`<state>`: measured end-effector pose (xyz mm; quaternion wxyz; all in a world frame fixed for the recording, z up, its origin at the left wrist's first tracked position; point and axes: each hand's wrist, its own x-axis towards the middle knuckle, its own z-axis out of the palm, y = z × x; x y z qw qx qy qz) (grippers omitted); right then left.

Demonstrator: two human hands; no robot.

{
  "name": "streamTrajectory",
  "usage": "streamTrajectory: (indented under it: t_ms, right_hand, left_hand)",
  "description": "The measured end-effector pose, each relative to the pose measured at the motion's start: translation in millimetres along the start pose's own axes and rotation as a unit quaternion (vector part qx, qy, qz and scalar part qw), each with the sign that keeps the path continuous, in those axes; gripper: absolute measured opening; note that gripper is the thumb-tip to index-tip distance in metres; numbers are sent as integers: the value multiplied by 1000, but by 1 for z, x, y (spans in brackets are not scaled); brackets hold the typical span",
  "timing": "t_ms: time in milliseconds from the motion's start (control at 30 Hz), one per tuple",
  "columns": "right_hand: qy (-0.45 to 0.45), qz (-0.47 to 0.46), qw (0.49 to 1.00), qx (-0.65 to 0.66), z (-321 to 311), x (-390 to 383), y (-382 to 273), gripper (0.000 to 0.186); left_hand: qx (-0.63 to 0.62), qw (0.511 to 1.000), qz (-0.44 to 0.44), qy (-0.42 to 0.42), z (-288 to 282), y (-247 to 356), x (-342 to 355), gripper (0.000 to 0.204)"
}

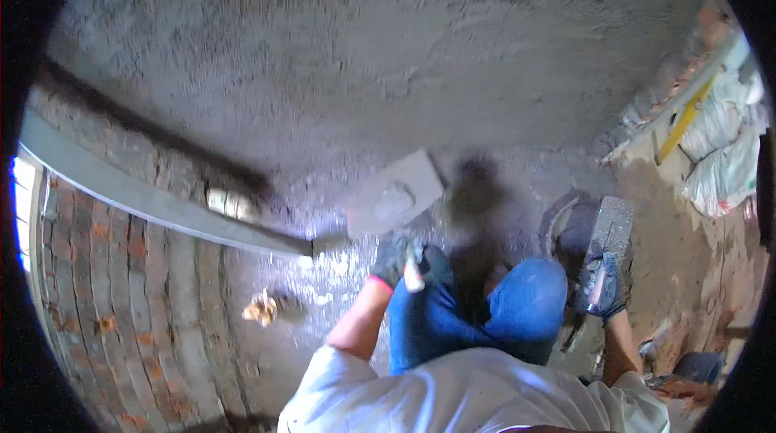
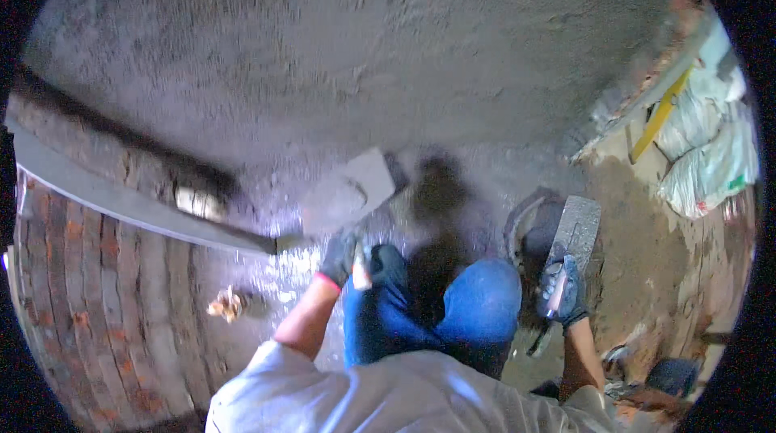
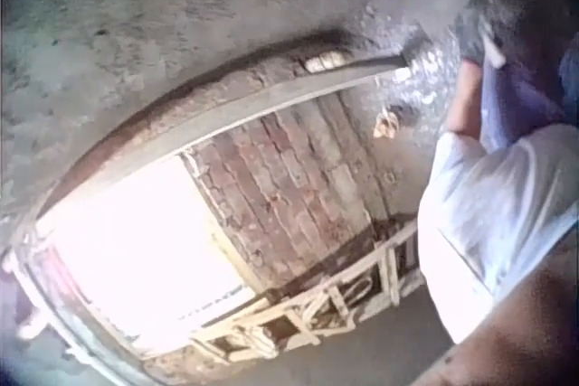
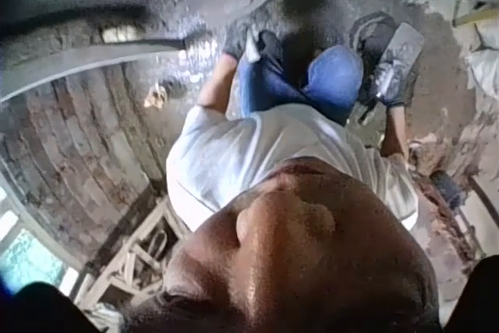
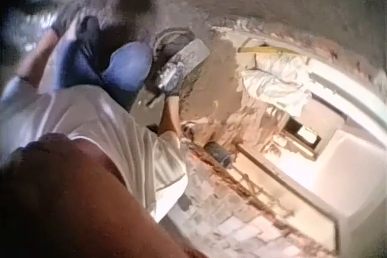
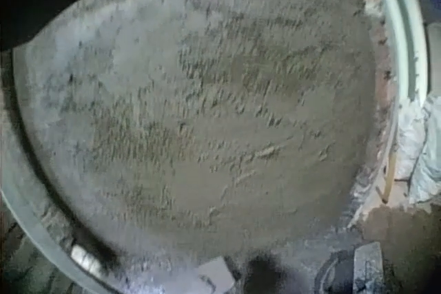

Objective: Plastering a brick wall using a trowel and hawk.

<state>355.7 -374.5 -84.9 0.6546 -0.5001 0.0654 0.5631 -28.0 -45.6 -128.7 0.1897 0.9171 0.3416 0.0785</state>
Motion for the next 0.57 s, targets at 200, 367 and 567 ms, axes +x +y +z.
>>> streamTrajectory:
  t_ms: [200, 367, 567]
  right_hand:
    - [-37, -19, 999, -8, 48, -7, -22, 45]
    - [-6, -54, 998, -24, 26, -7, -25, 41]
    - [16, -132, 990, -54, 28, -21, -16, 29]
  left_hand:
    - [-55, 991, 0, 125, 38, -53, -60, 21]
    - [-116, 990, -85, 1, 17, -36, -32, 26]
    - [-64, 995, -6, 80, -33, -2, 9, 32]
